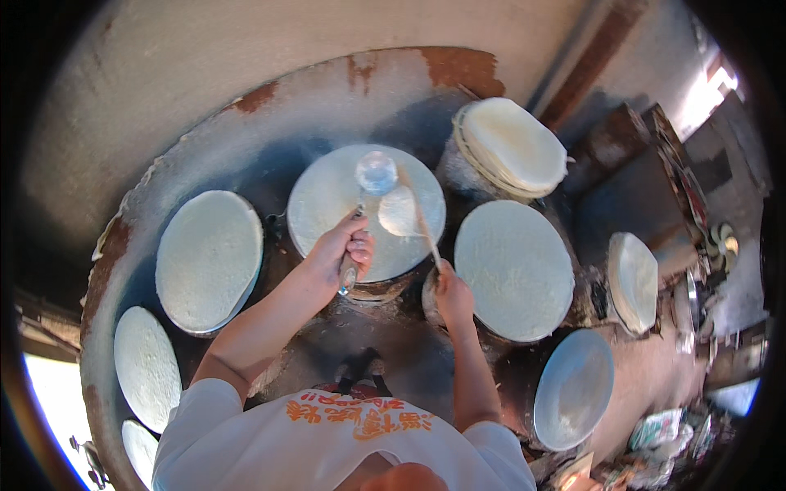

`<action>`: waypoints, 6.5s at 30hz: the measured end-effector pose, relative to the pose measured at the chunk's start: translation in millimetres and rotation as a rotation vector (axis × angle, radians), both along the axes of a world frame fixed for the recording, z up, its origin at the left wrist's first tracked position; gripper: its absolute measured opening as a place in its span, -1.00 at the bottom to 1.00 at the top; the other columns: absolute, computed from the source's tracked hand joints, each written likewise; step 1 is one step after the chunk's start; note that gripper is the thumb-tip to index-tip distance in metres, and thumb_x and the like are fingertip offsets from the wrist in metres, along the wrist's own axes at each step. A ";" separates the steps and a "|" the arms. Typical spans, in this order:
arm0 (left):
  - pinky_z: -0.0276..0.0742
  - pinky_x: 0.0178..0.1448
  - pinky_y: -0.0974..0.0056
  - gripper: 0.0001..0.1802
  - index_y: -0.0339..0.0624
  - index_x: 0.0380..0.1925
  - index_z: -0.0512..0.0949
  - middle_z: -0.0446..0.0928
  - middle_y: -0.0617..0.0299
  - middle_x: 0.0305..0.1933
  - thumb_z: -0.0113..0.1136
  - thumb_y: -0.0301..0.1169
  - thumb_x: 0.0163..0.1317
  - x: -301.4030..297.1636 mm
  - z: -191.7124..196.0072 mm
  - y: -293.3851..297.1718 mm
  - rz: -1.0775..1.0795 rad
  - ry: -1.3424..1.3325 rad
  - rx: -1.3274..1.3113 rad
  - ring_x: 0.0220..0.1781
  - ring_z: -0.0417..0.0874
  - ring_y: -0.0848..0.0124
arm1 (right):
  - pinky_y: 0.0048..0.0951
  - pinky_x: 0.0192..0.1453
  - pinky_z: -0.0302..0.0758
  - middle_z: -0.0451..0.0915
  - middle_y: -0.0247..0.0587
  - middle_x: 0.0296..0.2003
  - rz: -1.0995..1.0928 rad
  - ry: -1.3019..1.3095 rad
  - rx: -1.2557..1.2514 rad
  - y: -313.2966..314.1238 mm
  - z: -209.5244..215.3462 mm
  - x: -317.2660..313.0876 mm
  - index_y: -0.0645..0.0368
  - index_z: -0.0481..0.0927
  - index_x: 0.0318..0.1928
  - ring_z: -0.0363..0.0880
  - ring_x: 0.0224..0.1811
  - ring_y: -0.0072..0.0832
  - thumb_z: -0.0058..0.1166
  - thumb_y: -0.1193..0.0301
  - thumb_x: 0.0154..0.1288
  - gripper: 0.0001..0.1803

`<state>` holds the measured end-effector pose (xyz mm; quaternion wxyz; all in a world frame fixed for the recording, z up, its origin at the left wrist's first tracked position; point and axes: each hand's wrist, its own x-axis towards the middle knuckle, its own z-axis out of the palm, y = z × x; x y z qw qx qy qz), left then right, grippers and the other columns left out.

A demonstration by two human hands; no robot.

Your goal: The person prepares wrappers by spreading batter onto hot plates using a ladle and a wooden stick, then peels the cooked wrappers off and stacks them.

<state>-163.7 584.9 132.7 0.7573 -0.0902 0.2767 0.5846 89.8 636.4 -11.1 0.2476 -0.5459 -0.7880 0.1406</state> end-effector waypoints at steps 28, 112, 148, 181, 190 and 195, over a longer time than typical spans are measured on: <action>0.27 -0.70 0.45 -0.62 -0.13 -0.64 0.24 0.23 0.38 -0.76 -0.14 -0.29 0.40 115.4 54.3 -116.8 0.313 -0.814 0.370 -0.83 0.24 0.56 | -0.32 -0.22 0.50 0.65 -0.04 -0.24 0.209 0.492 -0.371 -67.1 -26.8 21.2 0.14 0.55 0.04 0.64 -0.25 -0.20 0.19 0.37 0.19 -0.61; 0.14 -0.68 0.48 -0.35 0.15 0.41 0.07 0.19 0.43 -0.65 0.02 -0.42 0.35 568.7 -46.5 -118.3 -0.690 0.955 0.611 -0.74 0.16 0.64 | -0.22 0.01 0.48 0.59 -0.14 -0.14 -0.733 0.130 0.057 -227.7 -9.0 543.0 0.10 0.65 -0.11 0.54 -0.13 -0.10 0.04 0.57 0.04 -0.65; 0.11 -0.71 0.49 -0.31 0.22 0.41 0.05 0.16 0.45 -0.66 0.01 -0.47 0.33 554.8 -18.3 -195.6 -0.398 1.075 0.318 -0.76 0.12 0.66 | -0.29 -0.02 0.53 0.63 -0.13 -0.20 -0.216 0.470 -0.512 -239.0 30.9 600.7 0.08 0.69 -0.23 0.58 -0.13 -0.19 0.09 0.61 -0.03 -0.69; 0.12 -0.73 0.47 -0.30 0.18 0.42 0.00 0.19 0.40 -0.66 -0.03 -0.48 0.34 526.0 5.8 -208.2 -0.496 1.047 0.294 -0.77 0.14 0.63 | -0.50 -0.14 0.50 0.65 -0.31 -0.20 0.079 0.377 -0.490 -219.5 7.8 690.0 0.12 0.67 -0.15 0.55 -0.24 -0.57 0.20 0.60 -0.06 -0.64; 0.10 -0.74 0.56 -0.41 0.34 0.40 0.03 0.16 0.41 -0.61 -0.16 -0.40 0.43 526.0 8.0 -212.5 -0.514 0.461 0.355 -0.78 0.10 0.69 | -0.39 -0.07 0.51 0.65 -0.25 -0.24 -0.231 0.402 -0.487 -292.2 8.0 693.8 0.17 0.68 -0.14 0.59 -0.19 -0.45 0.04 0.70 -0.13 -0.55; 0.10 -0.75 0.55 -0.44 0.43 0.39 0.02 0.16 0.39 -0.59 -0.19 -0.34 0.46 549.7 9.7 -204.1 -0.532 0.087 0.464 -0.79 0.10 0.68 | -0.35 0.06 0.51 0.61 -0.25 -0.12 -0.041 0.239 -0.127 -324.0 1.3 637.0 0.12 0.68 -0.20 0.55 -0.06 -0.20 0.06 0.66 -0.08 -0.63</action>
